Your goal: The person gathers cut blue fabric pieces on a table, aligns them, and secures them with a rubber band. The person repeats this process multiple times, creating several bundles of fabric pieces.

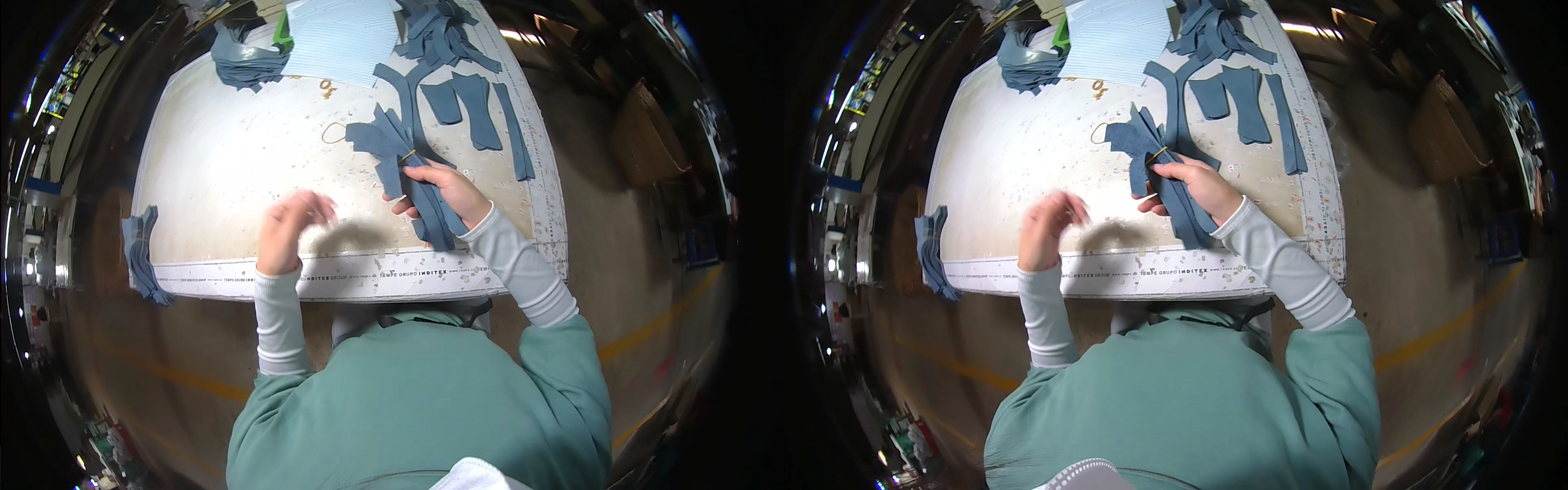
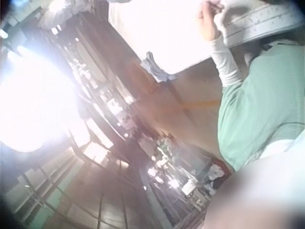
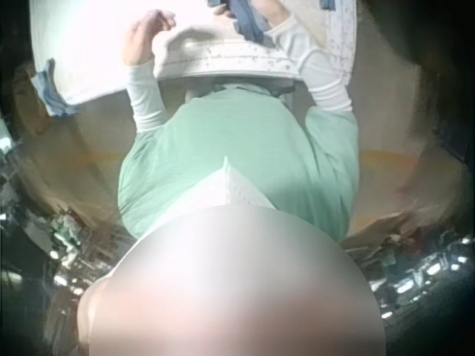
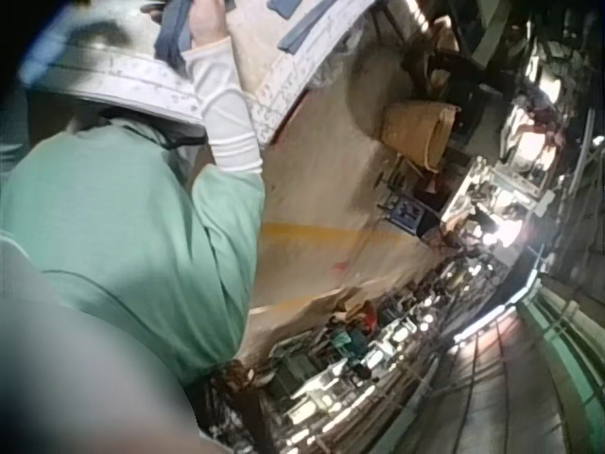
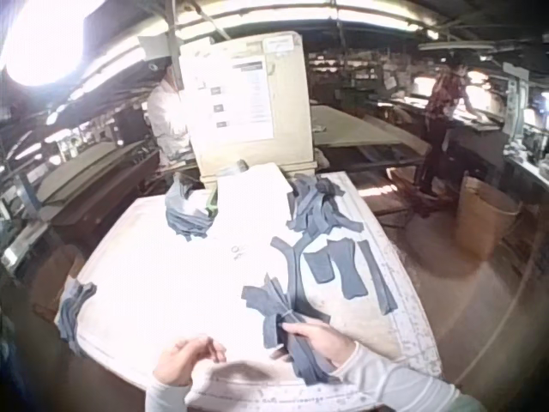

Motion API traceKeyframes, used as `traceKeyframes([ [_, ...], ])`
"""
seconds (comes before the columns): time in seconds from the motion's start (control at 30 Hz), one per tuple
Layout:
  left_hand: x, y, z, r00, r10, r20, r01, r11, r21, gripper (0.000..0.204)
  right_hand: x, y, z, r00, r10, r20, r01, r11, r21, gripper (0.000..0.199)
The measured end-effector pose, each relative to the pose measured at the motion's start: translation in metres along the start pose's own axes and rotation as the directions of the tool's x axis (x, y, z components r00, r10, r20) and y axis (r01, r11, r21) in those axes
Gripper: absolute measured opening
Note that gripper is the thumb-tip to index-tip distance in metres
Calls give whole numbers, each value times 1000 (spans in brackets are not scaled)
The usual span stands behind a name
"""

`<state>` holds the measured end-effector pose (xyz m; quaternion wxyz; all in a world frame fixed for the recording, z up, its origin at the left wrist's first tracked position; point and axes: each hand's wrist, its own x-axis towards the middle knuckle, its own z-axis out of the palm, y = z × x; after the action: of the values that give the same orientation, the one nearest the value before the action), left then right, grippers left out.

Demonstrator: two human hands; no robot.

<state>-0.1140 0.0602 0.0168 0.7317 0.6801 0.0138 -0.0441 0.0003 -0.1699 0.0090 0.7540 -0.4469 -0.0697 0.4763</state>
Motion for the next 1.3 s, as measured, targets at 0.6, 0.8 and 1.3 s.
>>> traceKeyframes([
  [0.6,36,-27,65,972,-182,-147,29,717,-697,49,-13,17,23,964,200,175,-162,963,-214,36],
  [0.8,46,-28,77,1000,0,-18,-16,520,-854,59,-14,26,26,808,-589,17,389,511,-767,18],
  [1.3,46,-16,61,985,-73,-159,-11,880,-474,54,-4,11,37,590,-492,640,559,-324,-763,15],
])
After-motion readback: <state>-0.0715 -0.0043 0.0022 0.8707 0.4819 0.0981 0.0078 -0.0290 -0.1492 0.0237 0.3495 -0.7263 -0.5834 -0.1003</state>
